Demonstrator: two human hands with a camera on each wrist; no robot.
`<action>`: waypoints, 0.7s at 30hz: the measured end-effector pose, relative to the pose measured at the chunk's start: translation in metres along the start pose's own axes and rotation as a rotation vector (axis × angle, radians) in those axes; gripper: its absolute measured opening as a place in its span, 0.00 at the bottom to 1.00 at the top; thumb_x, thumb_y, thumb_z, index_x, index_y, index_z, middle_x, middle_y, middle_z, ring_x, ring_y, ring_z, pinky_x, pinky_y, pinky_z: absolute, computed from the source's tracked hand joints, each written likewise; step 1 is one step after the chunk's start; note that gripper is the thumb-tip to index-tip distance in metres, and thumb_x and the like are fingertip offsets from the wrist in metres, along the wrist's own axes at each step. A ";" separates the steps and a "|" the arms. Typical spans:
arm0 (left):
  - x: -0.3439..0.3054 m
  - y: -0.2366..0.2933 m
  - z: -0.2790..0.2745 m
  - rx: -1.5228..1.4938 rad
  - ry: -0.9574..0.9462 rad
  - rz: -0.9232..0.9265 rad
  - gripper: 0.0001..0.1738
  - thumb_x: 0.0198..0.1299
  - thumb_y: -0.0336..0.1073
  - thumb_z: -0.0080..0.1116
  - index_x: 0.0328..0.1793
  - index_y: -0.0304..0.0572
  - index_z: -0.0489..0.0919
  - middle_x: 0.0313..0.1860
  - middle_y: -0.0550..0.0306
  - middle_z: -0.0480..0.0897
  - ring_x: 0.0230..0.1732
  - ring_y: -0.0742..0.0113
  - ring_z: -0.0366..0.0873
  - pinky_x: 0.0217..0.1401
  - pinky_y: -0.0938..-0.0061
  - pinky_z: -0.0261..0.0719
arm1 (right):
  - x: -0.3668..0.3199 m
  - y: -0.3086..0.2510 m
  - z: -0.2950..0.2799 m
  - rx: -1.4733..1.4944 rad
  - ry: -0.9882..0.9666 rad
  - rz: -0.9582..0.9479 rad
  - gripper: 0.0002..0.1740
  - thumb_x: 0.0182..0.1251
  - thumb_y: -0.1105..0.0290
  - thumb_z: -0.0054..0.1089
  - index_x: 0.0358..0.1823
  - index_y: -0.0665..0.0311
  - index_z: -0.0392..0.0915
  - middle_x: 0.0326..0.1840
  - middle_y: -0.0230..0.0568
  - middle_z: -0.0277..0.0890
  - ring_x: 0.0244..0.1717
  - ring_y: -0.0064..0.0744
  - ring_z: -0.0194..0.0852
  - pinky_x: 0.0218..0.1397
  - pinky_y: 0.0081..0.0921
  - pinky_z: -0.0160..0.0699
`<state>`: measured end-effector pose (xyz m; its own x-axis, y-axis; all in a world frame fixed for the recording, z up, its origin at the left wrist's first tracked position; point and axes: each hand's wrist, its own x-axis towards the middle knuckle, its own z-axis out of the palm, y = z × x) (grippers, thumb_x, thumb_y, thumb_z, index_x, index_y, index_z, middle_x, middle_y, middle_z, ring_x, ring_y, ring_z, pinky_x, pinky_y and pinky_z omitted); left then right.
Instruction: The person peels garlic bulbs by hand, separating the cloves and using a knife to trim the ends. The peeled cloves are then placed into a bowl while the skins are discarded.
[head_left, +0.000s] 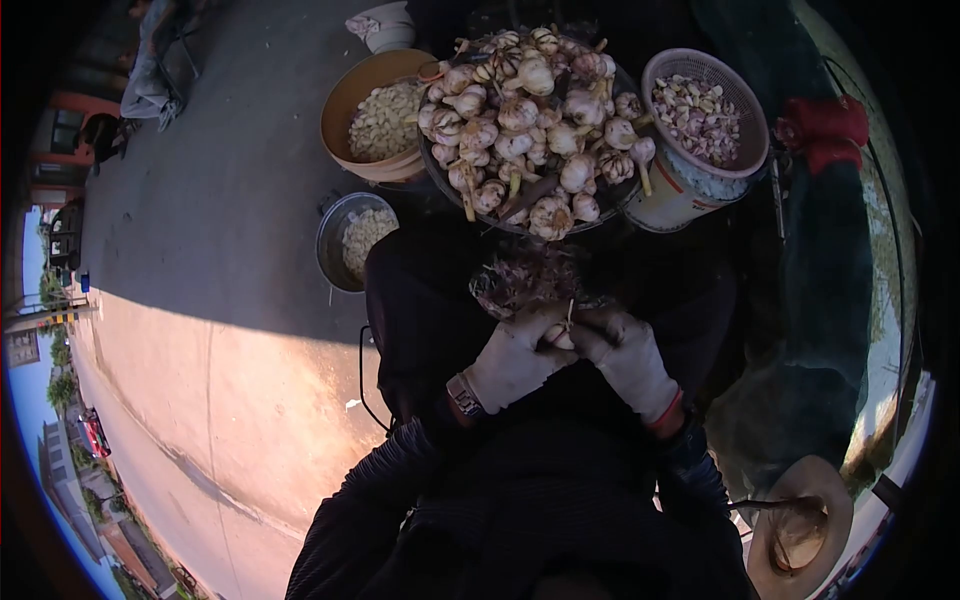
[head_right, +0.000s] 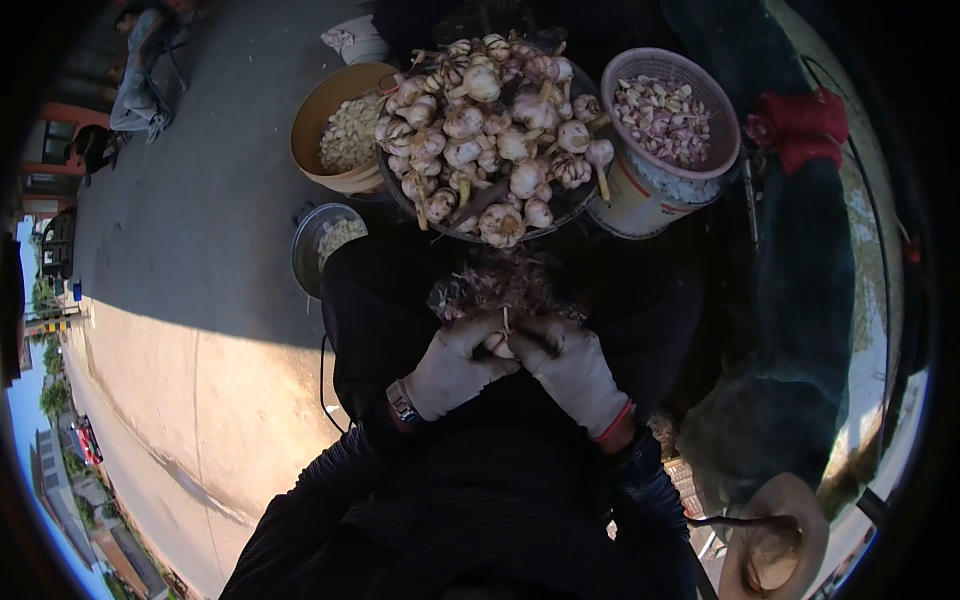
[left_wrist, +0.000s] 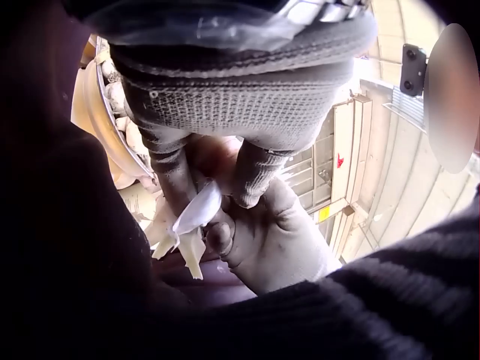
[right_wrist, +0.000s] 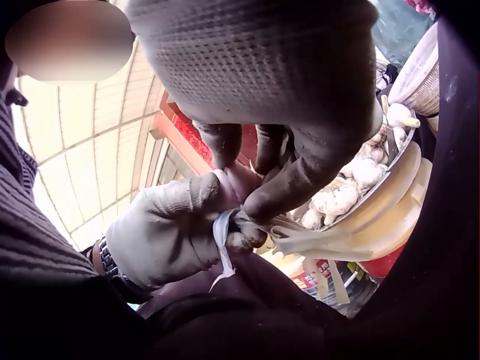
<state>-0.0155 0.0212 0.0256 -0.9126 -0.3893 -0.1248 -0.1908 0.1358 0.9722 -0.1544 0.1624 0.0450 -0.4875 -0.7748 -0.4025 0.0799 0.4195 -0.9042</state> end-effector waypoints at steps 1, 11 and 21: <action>-0.001 0.000 0.002 0.000 -0.002 -0.002 0.31 0.50 0.23 0.78 0.64 0.38 0.82 0.48 0.58 0.84 0.46 0.70 0.84 0.52 0.74 0.85 | 0.001 0.009 -0.003 -0.270 0.007 -0.255 0.13 0.71 0.67 0.71 0.50 0.67 0.87 0.46 0.45 0.88 0.43 0.35 0.89 0.46 0.27 0.87; -0.004 -0.013 0.007 0.046 0.043 0.019 0.33 0.49 0.21 0.77 0.65 0.37 0.82 0.49 0.55 0.86 0.50 0.67 0.85 0.55 0.71 0.85 | 0.003 0.029 0.018 -0.636 0.201 -0.552 0.04 0.65 0.79 0.65 0.40 0.66 0.85 0.40 0.41 0.84 0.40 0.34 0.86 0.39 0.25 0.84; -0.004 -0.011 0.013 -0.028 0.088 -0.007 0.33 0.50 0.20 0.78 0.64 0.38 0.82 0.43 0.59 0.83 0.44 0.69 0.84 0.48 0.73 0.86 | 0.001 0.034 0.036 0.064 0.331 -0.011 0.04 0.71 0.75 0.64 0.41 0.68 0.84 0.36 0.41 0.84 0.35 0.26 0.84 0.35 0.25 0.83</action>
<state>-0.0148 0.0328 0.0128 -0.8759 -0.4687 -0.1148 -0.1855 0.1074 0.9768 -0.1205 0.1585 0.0086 -0.7435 -0.5791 -0.3344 0.1223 0.3738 -0.9194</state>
